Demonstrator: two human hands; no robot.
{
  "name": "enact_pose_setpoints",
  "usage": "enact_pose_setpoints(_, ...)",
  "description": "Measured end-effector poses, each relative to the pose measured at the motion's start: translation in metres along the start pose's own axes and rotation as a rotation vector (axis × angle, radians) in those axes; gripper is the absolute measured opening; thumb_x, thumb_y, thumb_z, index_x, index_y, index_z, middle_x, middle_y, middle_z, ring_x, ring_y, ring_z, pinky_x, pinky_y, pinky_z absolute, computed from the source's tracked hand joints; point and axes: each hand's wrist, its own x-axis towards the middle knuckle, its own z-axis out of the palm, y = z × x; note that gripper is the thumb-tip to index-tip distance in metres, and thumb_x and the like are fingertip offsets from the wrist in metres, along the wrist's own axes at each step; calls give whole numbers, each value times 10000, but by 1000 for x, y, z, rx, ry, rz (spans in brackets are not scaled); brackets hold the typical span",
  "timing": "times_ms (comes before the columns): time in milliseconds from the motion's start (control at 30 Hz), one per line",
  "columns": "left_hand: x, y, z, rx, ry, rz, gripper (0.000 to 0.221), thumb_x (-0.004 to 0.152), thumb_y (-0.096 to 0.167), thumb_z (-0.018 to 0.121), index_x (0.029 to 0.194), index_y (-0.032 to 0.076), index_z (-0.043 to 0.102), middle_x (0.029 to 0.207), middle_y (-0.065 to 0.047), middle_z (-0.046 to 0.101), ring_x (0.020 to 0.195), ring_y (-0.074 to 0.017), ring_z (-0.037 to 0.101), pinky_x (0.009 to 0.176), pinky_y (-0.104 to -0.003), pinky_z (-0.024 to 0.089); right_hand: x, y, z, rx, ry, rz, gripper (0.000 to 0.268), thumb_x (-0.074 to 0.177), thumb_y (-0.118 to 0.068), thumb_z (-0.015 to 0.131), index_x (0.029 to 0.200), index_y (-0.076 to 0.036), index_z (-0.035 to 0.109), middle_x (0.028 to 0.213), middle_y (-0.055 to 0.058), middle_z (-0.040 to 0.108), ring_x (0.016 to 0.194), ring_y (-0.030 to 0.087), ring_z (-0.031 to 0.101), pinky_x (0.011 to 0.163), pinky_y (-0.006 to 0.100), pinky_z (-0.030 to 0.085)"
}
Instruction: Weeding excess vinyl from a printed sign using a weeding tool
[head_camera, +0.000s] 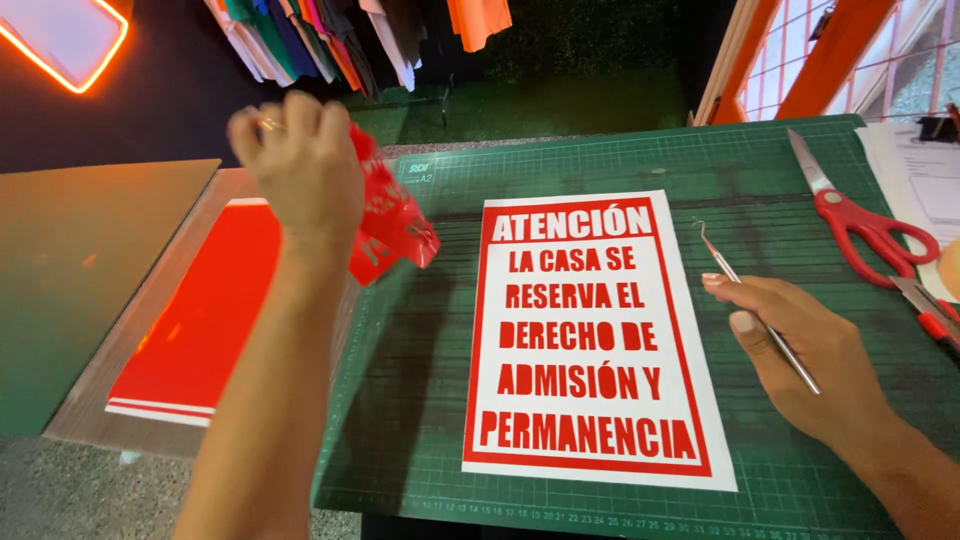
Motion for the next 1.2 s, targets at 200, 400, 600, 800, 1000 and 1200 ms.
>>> enact_pose_setpoints(200,-103,50,54,12,-510,-21,132,672,101,704,728,220,704,748,1,605,600,-265,557,715,-392,431,4,5,-3,17,28,37,325,1031,-170,493,1269,-72,692,1312,79,719,1218,198,662,1013,316,482)
enact_pose_setpoints(400,-90,69,39,-352,-1235,-329,629,1089,531,424,876,67,791,1002,-173,703,770,-409,694,628,-509,509,9,3,1,188,-104,291,627,975,-367,426,1540,-97,427,1428,63,651,1245,179,647,1087,363,444)
enact_pose_setpoints(600,-84,66,22,-376,-690,-191,358,856,419,817,853,62,782,1154,-146,533,925,-425,599,886,-573,470,9,-5,4,110,132,320,218,985,-200,643,1145,-74,720,1076,40,810,965,127,775,887,248,571)
enact_pose_setpoints(800,-50,98,-48,-944,-1101,-115,585,788,422,798,1297,152,697,1386,-65,641,1281,-275,574,985,-520,501,46,0,18,392,68,342,231,1078,-207,530,942,-19,528,860,193,805,703,255,790,509,300,531)
enact_pose_setpoints(1000,-47,96,-75,-1135,-1242,-78,886,700,573,845,1395,77,609,1536,-148,534,1504,-414,350,1212,-676,193,109,-10,67,688,-26,284,236,1051,-164,556,1046,35,682,930,196,760,808,254,778,551,261,585)
enact_pose_setpoints(1200,-56,96,-74,-1223,-1200,-145,873,696,512,880,1385,53,600,1534,-168,524,1487,-393,380,1216,-694,156,127,-11,120,601,-124,239,205,780,90,757,979,82,710,752,227,747,581,196,727,447,239,580)
